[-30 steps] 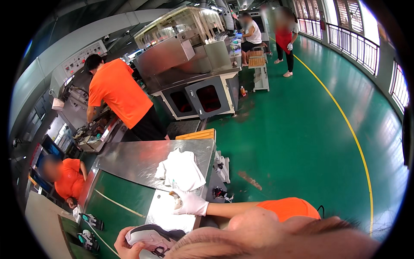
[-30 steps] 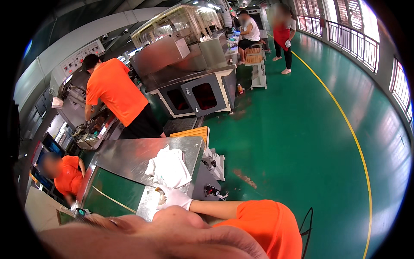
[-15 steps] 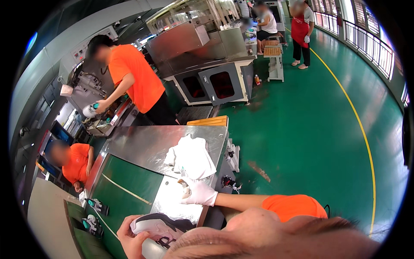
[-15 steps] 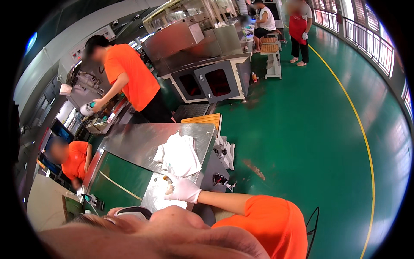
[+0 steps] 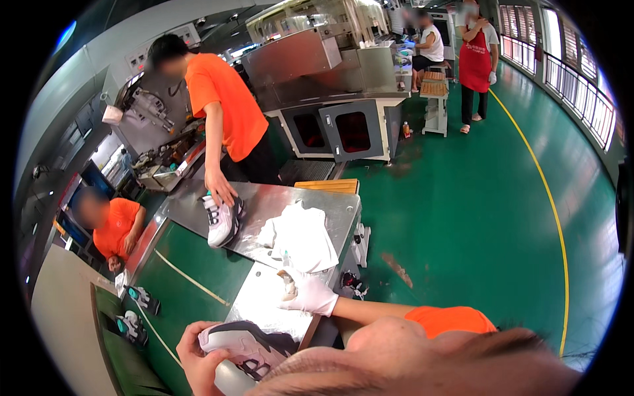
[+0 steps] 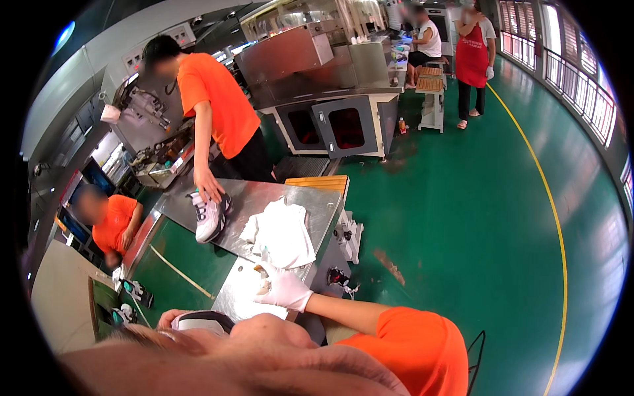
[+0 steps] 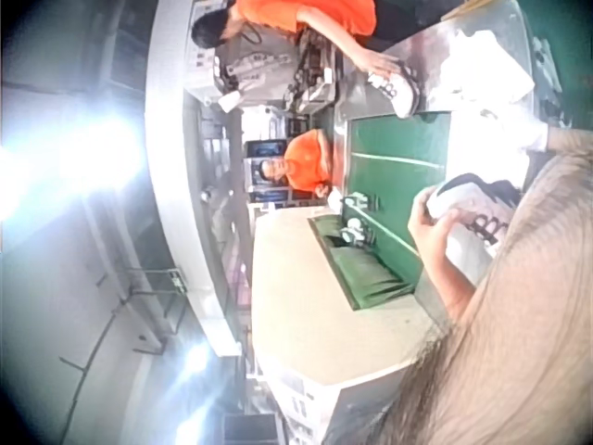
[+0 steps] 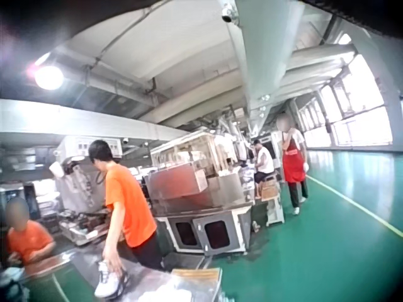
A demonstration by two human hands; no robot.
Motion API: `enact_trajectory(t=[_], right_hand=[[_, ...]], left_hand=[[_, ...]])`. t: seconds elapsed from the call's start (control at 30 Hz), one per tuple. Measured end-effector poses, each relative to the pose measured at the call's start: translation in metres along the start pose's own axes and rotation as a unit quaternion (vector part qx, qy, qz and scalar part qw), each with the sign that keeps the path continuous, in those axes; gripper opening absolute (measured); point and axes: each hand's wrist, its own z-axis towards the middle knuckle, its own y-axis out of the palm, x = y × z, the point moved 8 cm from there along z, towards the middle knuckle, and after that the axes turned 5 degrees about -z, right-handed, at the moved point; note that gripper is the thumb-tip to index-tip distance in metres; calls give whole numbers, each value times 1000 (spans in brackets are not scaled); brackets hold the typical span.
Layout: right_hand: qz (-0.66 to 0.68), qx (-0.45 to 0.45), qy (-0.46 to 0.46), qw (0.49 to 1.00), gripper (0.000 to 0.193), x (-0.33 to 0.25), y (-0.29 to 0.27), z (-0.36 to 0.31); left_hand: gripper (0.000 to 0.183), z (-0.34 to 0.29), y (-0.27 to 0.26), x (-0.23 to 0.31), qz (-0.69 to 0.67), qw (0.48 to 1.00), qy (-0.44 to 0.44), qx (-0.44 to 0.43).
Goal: The person uses a syringe to apply a clear liquid to the seams of a white and pink sneaker on a metal table. They repeatedly pick up the shoe, inject the liquid along the sole and upper, and wipe the area with a white cloth. The process is repeated for multiple shoes on the table.
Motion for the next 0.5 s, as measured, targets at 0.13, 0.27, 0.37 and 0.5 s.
enact_trajectory(t=[0.13,0.27,0.37,0.5], right_hand=[[-59,33,-31,997,78,-1,-7,-1],[-77,66,-73,992,77,-2,-7,0],[-48,52,-46,996,79,-3,-6,0],[-12,33,-9,999,79,1,-4,0]], left_hand=[[55,5,17,11,-23,999,-12,31],[53,4,17,13,-26,999,42,21],[54,3,15,13,-5,998,56,23],[56,-1,18,16,-21,998,50,39]])
